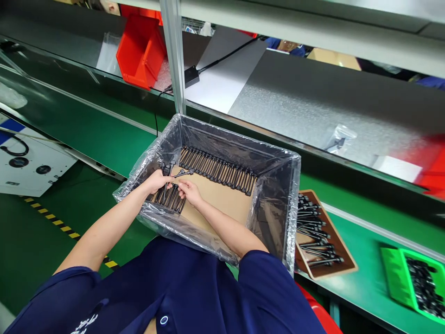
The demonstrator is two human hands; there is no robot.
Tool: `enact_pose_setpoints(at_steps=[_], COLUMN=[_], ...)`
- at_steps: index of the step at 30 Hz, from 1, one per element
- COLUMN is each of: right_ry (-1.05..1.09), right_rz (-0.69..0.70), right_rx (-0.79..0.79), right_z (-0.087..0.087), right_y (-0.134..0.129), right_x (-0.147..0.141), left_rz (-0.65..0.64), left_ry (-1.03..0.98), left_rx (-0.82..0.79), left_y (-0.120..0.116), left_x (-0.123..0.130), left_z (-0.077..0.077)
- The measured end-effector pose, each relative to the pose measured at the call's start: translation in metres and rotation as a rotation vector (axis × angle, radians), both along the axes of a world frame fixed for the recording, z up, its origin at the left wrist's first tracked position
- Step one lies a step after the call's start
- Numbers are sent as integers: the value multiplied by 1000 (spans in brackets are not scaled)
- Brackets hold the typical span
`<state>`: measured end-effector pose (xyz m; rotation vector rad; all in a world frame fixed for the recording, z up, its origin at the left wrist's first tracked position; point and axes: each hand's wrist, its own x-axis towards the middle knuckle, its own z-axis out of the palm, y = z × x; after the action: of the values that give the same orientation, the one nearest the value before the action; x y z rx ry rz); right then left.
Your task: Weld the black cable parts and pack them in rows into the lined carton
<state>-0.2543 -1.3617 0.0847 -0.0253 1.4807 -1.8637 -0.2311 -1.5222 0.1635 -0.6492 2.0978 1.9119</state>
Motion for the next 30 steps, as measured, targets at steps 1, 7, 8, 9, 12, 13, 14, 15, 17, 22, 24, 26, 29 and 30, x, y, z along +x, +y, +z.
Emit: enact_pose_setpoints(at_steps=[1, 7, 8, 9, 12, 13, 14, 15, 17, 22, 24, 26, 29, 30], right_ry=[-11, -225, -251, -273, -322, -330, -331, -325, -300, -225, -205, -145, -81, -100], right_rz=[-44, -193, -202, -212, -242, -250, -259, -275, -329, -496, -561, -593, -337, -199], right_rx=[-45, -50, -42, -32, -19, -24, -30, -37, -48, -95, -86, 15, 382, 503], right_z=[9, 36, 38, 40, 45, 46, 46, 46, 45, 36, 29, 16, -13, -25], right_y=[-4, -12, -11, -10, -6, -5, -5, -5, -6, -1, 9, 22, 41, 45], right_x=[-2, -10, -11, -13, -17, -18, -19, -19, -19, -32, -44, -53, -47, -39], left_rz=[-17, -83, -91, -98, -121, -125, -124, -123, -101, 11, 50, 97, 146, 151], left_ry=[2, 30, 31, 33, 58, 70, 79, 83, 68, 22, 25, 30, 41, 44], left_rx=[8, -13, -13, -15, -20, -15, -8, -1, -4, -56, -61, -67, -66, -64], left_y=[1, 2, 3, 3, 5, 6, 6, 7, 6, 2, 0, -2, -2, -2], left_x=[0, 2, 2, 2, 2, 2, 2, 1, 1, -2, -4, -5, -7, -7], left_z=[1, 2, 1, 1, 0, 0, 0, -1, -2, -8, -10, -10, -10, -10])
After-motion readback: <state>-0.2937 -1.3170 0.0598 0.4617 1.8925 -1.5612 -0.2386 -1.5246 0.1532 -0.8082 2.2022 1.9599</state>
